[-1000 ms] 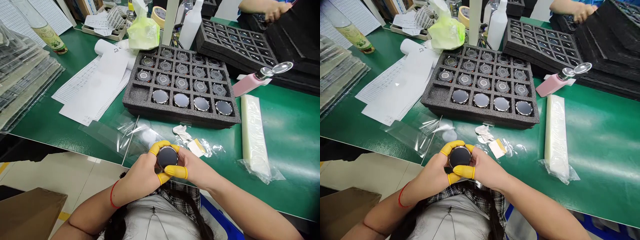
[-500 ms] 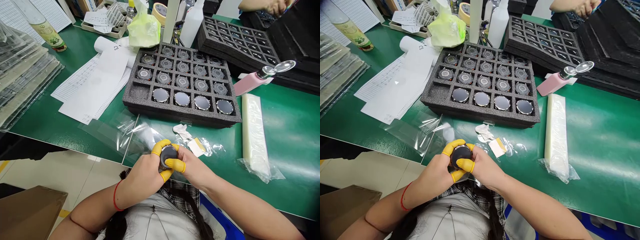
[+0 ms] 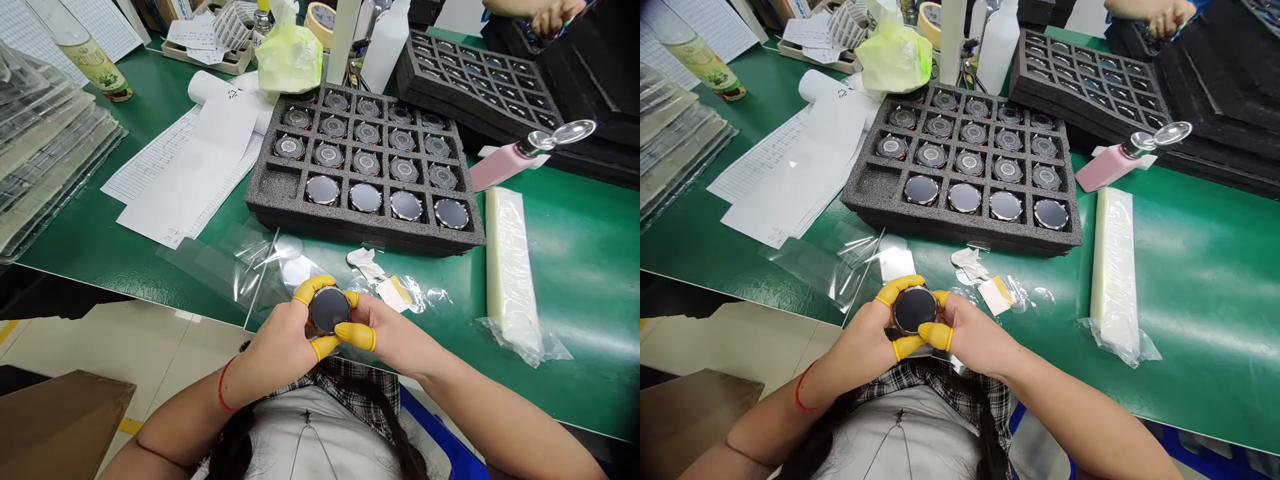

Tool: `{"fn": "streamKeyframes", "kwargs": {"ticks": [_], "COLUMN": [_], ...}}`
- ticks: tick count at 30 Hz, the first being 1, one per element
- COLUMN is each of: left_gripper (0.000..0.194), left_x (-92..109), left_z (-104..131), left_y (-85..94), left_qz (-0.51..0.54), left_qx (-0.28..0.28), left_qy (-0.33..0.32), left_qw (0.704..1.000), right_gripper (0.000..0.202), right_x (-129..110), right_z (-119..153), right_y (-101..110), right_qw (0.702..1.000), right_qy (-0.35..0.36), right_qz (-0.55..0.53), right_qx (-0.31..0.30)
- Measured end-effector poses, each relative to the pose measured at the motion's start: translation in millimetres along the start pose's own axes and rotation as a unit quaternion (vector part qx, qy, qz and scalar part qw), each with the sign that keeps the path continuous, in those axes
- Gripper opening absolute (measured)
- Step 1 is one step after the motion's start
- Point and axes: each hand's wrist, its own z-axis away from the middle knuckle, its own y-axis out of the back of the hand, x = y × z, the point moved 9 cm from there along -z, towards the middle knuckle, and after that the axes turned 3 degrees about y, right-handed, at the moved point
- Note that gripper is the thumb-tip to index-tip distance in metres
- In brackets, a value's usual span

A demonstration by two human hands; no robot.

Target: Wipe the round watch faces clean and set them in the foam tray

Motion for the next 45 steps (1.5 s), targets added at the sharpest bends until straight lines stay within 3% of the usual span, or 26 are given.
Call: {"fn": "streamKeyframes", "kwargs": {"ticks": [6,11,16,22,30,33,39,42,45], "left_gripper": [0.067,0.067,0.058,0.057,0.053,0.057,0.052,0.054,0.053], "left_x": [-2,0,-2,-1,4,3,0,0,1], "left_z": [-4,-3,0,2,2,1,2,3,4], "left_y": [-0.2,0.3,1.2,-1.2,-6.2,-3.6,-2.0,-2.3,-3.5], "left_qz": [-0.045,0.033,-0.005,-0.094,-0.098,-0.077,-0.089,-0.103,-0.102], "left_qx": [-0.003,-0.019,0.027,0.094,0.099,0.101,0.105,0.107,0.092], "left_qy": [0.003,-0.010,-0.015,-0.047,-0.071,-0.060,-0.050,-0.058,-0.056], "left_qw": [0.999,0.999,1.000,0.990,0.988,0.990,0.989,0.987,0.989], "right_gripper": [0.034,0.048,0.030,0.023,0.025,0.027,0.024,0.024,0.032], "right_x": [5,1,5,4,10,6,2,6,10], "right_z": [0,5,5,1,4,5,0,-1,0], "right_y": [5,10,23,23,35,35,20,21,31], "right_qw": [0.999,0.995,0.994,0.989,0.978,0.980,0.992,0.989,0.982], "right_qy": [-0.004,-0.006,-0.015,0.032,0.040,0.048,0.032,0.035,0.036], "right_qz": [0.025,0.095,0.004,-0.037,-0.059,-0.043,-0.038,-0.047,-0.036], "right_qx": [0.029,0.027,0.105,0.138,0.194,0.189,0.120,0.133,0.183]}}
